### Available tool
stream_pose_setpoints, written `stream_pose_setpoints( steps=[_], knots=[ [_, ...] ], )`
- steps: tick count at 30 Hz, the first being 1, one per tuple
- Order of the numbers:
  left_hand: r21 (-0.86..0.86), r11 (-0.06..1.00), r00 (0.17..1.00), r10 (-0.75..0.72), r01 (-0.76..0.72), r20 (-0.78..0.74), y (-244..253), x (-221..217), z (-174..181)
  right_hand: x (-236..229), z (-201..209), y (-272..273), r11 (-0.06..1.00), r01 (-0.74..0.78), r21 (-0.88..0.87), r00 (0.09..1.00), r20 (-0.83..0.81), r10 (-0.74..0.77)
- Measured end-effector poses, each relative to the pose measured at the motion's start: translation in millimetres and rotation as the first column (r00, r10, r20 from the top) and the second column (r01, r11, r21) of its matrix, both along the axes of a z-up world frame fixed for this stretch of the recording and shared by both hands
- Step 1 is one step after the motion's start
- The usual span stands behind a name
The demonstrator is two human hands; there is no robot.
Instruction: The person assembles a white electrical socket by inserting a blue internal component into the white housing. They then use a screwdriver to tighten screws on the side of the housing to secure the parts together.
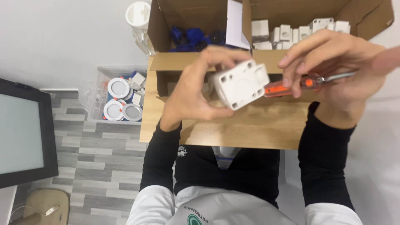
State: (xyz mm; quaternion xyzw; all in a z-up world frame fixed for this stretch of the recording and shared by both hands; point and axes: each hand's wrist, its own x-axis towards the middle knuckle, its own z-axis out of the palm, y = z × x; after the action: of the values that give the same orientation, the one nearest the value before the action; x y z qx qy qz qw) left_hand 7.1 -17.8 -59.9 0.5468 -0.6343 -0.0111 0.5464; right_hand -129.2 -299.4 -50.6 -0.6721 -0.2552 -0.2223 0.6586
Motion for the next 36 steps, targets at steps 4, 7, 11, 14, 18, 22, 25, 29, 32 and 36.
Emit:
stream_pose_setpoints(
  steps=[4,7,11,14,18,22,25,29,32,36],
  knots=[
    [0.229,0.971,0.97,0.12,-0.07,-0.213,23,-43,-47,-48,5,33,0.923,0.226,-0.313,0.964,-0.063,-0.258],
    [0.39,0.912,0.951,0.222,-0.125,-0.216,38,-73,-88,-80,-18,54,0.796,0.333,-0.506,0.873,-0.154,-0.464],
    [0.397,0.886,0.955,0.289,-0.241,-0.065,46,-89,-146,-102,-39,70,0.751,0.147,-0.644,0.838,-0.322,-0.441],
    [0.418,0.844,0.934,0.355,-0.335,0.033,44,-95,-179,-113,-66,71,0.714,0.1,-0.693,0.837,-0.33,-0.437],
    [0.45,0.808,0.913,0.404,-0.381,0.047,48,-96,-190,-115,-88,84,0.826,0.057,-0.56,0.882,-0.359,-0.304],
    [0.401,0.834,0.916,0.4,-0.378,0.031,53,-97,-193,-123,-113,84,0.866,0.004,-0.501,0.895,-0.384,-0.227],
    [0.232,0.907,0.934,0.356,-0.352,0.024,56,-115,-184,-124,-121,93,0.889,-0.02,-0.458,0.916,-0.365,-0.167],
    [0.136,0.983,0.987,0.134,-0.121,-0.09,55,-146,-154,-123,-127,100,0.894,-0.17,-0.414,0.916,-0.401,-0.012],
    [0.341,0.928,0.988,0.143,-0.152,0.051,57,-185,-195,-121,-131,82,0.789,-0.447,-0.421,0.849,-0.477,0.227],
    [0.378,0.914,0.988,0.153,-0.147,0.013,56,-171,-186,-131,-162,81,0.911,-0.182,-0.37,0.964,-0.251,0.09]
  ],
)
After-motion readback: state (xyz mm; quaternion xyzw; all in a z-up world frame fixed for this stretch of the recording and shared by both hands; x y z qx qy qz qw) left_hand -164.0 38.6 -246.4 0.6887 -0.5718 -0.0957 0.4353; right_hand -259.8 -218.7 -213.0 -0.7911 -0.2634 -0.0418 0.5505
